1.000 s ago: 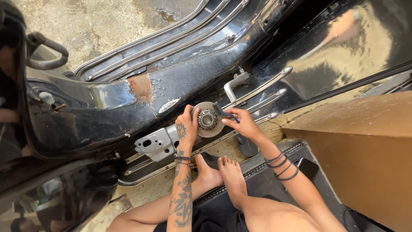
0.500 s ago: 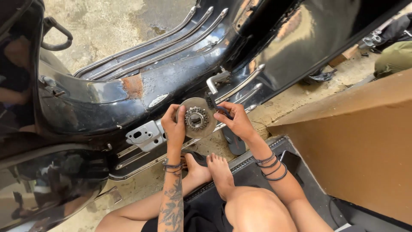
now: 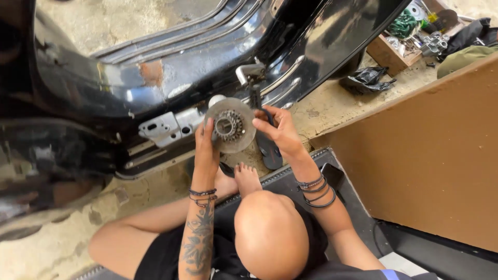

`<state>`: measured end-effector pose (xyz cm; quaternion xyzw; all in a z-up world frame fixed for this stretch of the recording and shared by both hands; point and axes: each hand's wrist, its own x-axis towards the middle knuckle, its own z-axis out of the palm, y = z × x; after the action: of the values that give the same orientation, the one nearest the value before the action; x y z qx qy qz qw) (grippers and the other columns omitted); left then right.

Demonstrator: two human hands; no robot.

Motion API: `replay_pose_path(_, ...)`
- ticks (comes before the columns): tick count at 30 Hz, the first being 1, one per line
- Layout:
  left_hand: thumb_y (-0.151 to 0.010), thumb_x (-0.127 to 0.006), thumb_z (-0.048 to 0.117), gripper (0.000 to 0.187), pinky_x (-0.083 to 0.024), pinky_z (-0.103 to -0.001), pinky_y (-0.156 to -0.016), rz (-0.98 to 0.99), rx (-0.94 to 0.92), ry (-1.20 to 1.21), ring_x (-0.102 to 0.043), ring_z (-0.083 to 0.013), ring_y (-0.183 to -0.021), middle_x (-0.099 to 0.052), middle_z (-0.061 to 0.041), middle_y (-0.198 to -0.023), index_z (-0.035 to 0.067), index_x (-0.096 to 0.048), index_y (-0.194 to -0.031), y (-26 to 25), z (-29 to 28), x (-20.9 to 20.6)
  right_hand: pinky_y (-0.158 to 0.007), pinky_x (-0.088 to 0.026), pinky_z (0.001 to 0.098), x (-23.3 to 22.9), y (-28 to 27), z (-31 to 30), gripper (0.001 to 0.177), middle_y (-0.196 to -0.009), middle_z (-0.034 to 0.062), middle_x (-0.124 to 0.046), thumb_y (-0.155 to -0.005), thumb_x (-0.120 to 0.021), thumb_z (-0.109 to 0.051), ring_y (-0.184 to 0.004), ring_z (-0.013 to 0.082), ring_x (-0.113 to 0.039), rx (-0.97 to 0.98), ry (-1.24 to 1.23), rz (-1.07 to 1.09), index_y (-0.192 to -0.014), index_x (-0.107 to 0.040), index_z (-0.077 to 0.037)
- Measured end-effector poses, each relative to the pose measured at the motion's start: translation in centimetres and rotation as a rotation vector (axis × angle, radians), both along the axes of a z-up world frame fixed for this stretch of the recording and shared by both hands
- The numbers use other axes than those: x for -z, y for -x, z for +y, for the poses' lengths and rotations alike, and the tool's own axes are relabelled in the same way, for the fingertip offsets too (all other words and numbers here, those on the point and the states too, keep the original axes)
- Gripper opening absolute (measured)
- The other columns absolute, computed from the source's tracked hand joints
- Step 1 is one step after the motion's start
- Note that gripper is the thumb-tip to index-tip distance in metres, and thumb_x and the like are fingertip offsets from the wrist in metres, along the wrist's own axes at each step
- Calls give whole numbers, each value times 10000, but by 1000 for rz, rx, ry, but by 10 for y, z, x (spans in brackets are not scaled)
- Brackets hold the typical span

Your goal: The person scrubs a circular metal motorcycle sprocket with a small brush, focusing on the teeth and inner holes. The person holds the part steady with one hand while scrubbing with the other, occasionally rotating the part to access different areas.

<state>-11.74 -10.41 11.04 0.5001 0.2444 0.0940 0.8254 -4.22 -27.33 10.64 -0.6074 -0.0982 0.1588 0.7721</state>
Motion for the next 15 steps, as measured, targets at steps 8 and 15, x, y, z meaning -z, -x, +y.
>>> replay_pose_path(8, -981, -694, 419, 636, -444, -474, -1069, -320, 83, -141, -499, -214, -1283, -555, -109, -1381, 93, -490, -1487, 36, -15, 29, -345, -331, 139, -7, 21, -23, 117, -581, -8, -554, -897, -753, 13, -353, -4, -413, -63, -188, -33, -989, -682, 23)
replay_pose_path(15, -890, -812, 352, 572, -482, -368, -979, -329, -37, -151, -503, -94, -1076, -588, -50, -1175, 84, -592, -1345, 53, -41, -5, -352, -322, 163, -13, 25, -38, 128, -566, 24, -524, -898, -750, 18, -338, 16, -382, -90, -213, -98, -995, -678, 60)
